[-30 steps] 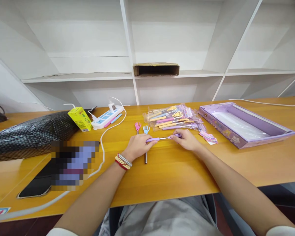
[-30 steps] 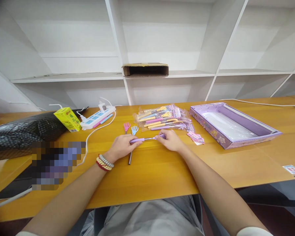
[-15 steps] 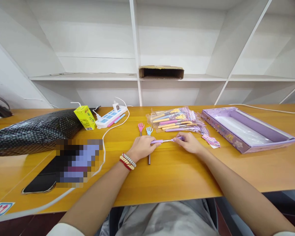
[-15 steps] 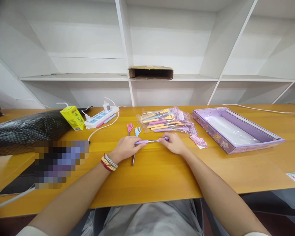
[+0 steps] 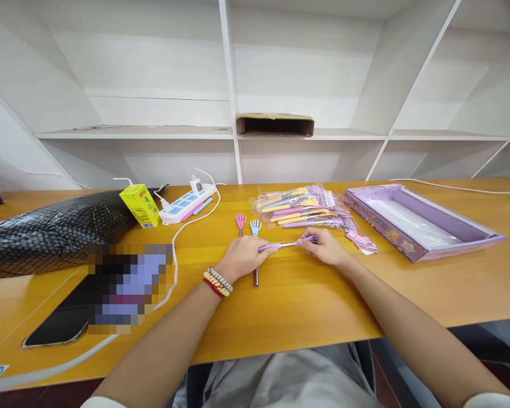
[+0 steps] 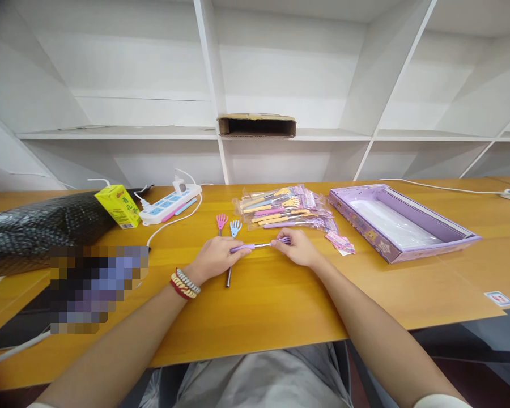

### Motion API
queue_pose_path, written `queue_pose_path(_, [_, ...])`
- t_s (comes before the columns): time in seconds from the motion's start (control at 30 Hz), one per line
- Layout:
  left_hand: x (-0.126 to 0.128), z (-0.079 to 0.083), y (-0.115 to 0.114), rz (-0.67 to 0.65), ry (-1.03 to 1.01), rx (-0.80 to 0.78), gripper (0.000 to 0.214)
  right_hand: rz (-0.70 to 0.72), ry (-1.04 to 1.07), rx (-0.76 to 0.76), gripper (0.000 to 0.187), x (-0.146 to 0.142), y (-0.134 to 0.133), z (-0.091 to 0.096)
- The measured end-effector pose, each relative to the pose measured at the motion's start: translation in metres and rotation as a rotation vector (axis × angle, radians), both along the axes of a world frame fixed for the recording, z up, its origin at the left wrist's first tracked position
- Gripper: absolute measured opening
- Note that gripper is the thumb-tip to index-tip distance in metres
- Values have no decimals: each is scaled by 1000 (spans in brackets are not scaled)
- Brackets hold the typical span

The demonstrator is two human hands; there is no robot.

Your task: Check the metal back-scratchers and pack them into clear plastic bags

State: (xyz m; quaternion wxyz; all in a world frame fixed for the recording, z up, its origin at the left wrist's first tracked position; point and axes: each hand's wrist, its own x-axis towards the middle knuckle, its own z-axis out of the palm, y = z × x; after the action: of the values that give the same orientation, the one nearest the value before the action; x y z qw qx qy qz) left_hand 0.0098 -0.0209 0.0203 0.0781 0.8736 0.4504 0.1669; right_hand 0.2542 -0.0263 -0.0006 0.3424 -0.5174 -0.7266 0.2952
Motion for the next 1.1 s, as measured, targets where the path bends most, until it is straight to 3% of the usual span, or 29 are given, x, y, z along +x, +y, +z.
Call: queue_pose_path(1.1, [3, 1, -2, -48, -42, 56, 43, 22, -78, 56, 29, 0, -1, 7])
